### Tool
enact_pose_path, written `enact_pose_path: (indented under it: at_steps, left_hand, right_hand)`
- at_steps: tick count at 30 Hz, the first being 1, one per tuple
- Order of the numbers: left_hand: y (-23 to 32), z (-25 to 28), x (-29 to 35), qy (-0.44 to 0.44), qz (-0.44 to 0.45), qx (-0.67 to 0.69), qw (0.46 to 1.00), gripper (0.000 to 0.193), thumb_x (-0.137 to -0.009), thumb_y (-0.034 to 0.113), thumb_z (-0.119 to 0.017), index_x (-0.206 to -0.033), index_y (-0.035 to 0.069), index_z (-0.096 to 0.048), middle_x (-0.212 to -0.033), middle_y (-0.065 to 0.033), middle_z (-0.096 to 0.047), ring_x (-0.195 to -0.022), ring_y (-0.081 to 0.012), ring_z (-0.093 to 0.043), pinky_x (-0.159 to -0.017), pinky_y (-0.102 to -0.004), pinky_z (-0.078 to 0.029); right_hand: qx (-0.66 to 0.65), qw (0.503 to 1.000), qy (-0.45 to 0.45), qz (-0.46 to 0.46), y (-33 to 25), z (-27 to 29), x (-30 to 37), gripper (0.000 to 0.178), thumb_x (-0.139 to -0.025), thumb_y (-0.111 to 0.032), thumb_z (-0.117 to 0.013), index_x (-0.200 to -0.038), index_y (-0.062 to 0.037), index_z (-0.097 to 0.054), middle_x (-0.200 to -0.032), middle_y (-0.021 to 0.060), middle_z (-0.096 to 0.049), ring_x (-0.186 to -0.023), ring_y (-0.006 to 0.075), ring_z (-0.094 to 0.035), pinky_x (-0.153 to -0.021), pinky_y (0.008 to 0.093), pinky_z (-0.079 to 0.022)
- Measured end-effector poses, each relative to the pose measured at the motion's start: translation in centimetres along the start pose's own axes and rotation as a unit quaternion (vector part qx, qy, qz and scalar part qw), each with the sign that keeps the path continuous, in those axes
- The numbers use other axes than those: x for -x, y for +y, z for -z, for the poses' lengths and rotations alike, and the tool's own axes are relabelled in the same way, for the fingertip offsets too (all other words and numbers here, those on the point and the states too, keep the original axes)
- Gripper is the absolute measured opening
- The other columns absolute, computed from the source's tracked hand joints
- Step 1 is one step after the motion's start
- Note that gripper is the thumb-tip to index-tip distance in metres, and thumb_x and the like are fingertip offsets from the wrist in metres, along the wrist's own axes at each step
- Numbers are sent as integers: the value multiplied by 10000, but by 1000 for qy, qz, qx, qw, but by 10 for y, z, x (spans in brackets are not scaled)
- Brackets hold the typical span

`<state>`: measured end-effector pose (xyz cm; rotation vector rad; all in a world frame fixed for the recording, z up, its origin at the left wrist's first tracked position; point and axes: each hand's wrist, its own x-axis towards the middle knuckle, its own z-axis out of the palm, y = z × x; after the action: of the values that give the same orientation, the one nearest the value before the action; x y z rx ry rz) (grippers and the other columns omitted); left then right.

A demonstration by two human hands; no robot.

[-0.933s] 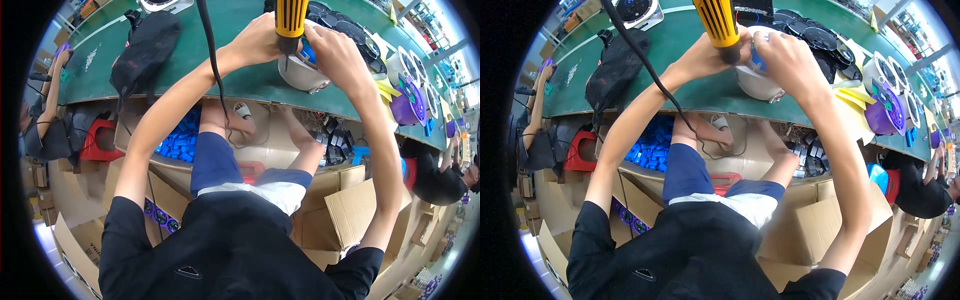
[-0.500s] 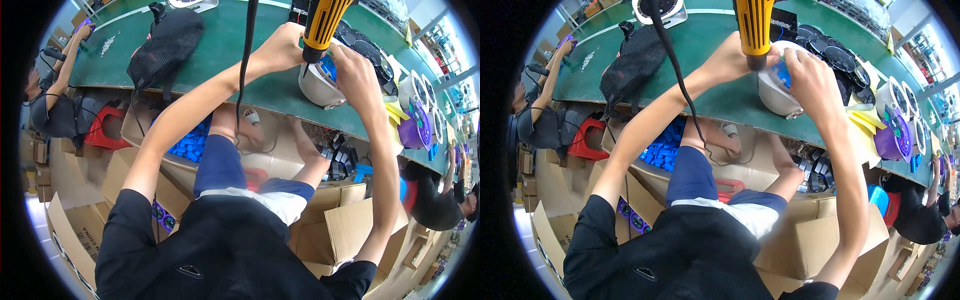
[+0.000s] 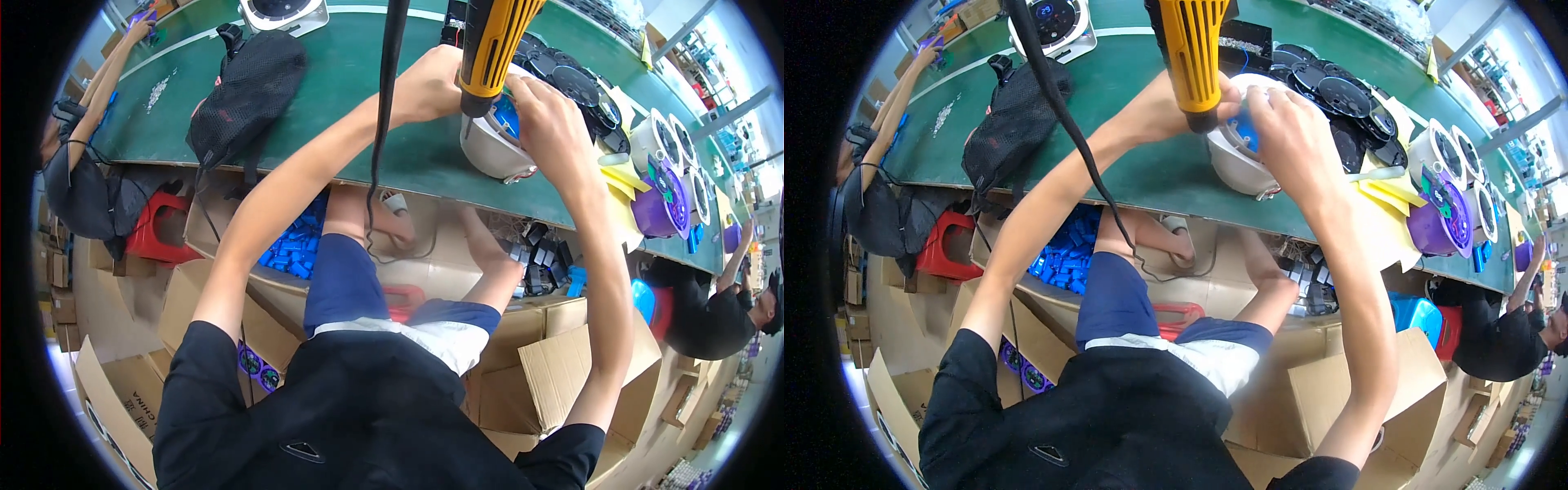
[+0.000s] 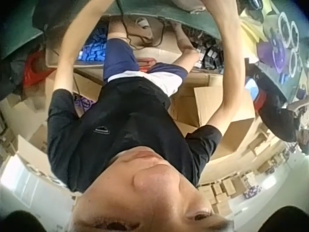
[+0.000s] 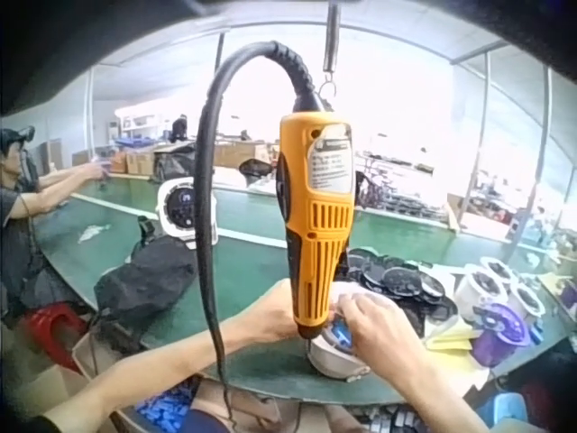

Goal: The person assembles the internal components of a circular electronic device by securing a circuit board and a fan assembly into a plastic housing with screws, using an electric screwdriver.

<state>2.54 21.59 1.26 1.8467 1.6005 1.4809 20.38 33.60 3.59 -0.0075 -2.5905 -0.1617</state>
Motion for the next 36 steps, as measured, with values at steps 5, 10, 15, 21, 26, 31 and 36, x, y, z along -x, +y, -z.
enact_pose_path:
  at_steps: [5, 10, 15, 21, 26, 31, 36]
  left_hand:
    - [7, 1, -5, -16, 23, 35, 999, 237, -853, 224, -752, -928, 6, -698, -863, -89, -710, -758, -172, -642, -727, -334, -523]
    - [3, 0, -5, -26, 7, 21, 999, 207, -874, 224, -729, -932, 30, -687, -823, -52, -676, -743, -132, -628, -689, -290, -511]
    - [-3, -5, -5, -16, 8, 11, 1000, 174, -894, 228, -706, -917, 60, -664, -796, -7, -660, -738, -98, -633, -654, -252, -510]
    - [-2, -6, -5, -10, 16, -29, 999, 182, -893, 230, -694, -891, 55, -643, -791, -22, -668, -732, -112, -655, -658, -267, -524]
    - [5, -7, -4, -18, -15, -59, 998, 173, -894, 217, -682, -898, 50, -634, -758, -27, -638, -721, -118, -631, -635, -275, -502]
    - [7, -7, -1, -9, -43, -44, 998, 174, -898, 214, -679, -890, 48, -630, -750, -16, -620, -705, -115, -602, -624, -275, -486]
    - [6, -5, 0, -23, -87, -88, 992, 186, -930, 202, -656, -928, 31, -584, -778, -53, -587, -735, -160, -589, -663, -310, -484]
  right_hand:
    - [6, 1000, 16, 2, -1, 0, 2, 455, -631, 21, -744, -1045, 5, -558, -955, 192, -639, -932, 388, -634, -804, 438, -536]
    - [-16, 999, 21, 21, 3, 0, 2, 449, -637, 26, -719, -1057, 0, -564, -928, 180, -632, -909, 380, -632, -795, 441, -531]
    - [-30, 999, 12, 21, -2, 4, -1, 408, -651, 23, -702, -1036, -6, -569, -917, 174, -629, -897, 378, -629, -779, 441, -530]
    - [-48, 999, 6, 17, -2, 7, -2, 349, -679, 19, -679, -1009, -5, -566, -909, 177, -623, -886, 389, -621, -766, 445, -527]
    - [-54, 998, 13, 18, 0, 6, -1, 317, -694, 23, -657, -996, -2, -562, -896, 183, -616, -879, 398, -614, -766, 453, -524]
    - [-67, 996, 31, 39, -1, 6, -2, 325, -657, 45, -669, -955, -2, -546, -902, 181, -619, -889, 398, -617, -769, 456, -526]
    - [-65, 998, 11, 9, -2, 7, 0, 357, -642, 46, -684, -966, -5, -544, -920, 174, -622, -900, 399, -617, -779, 450, -527]
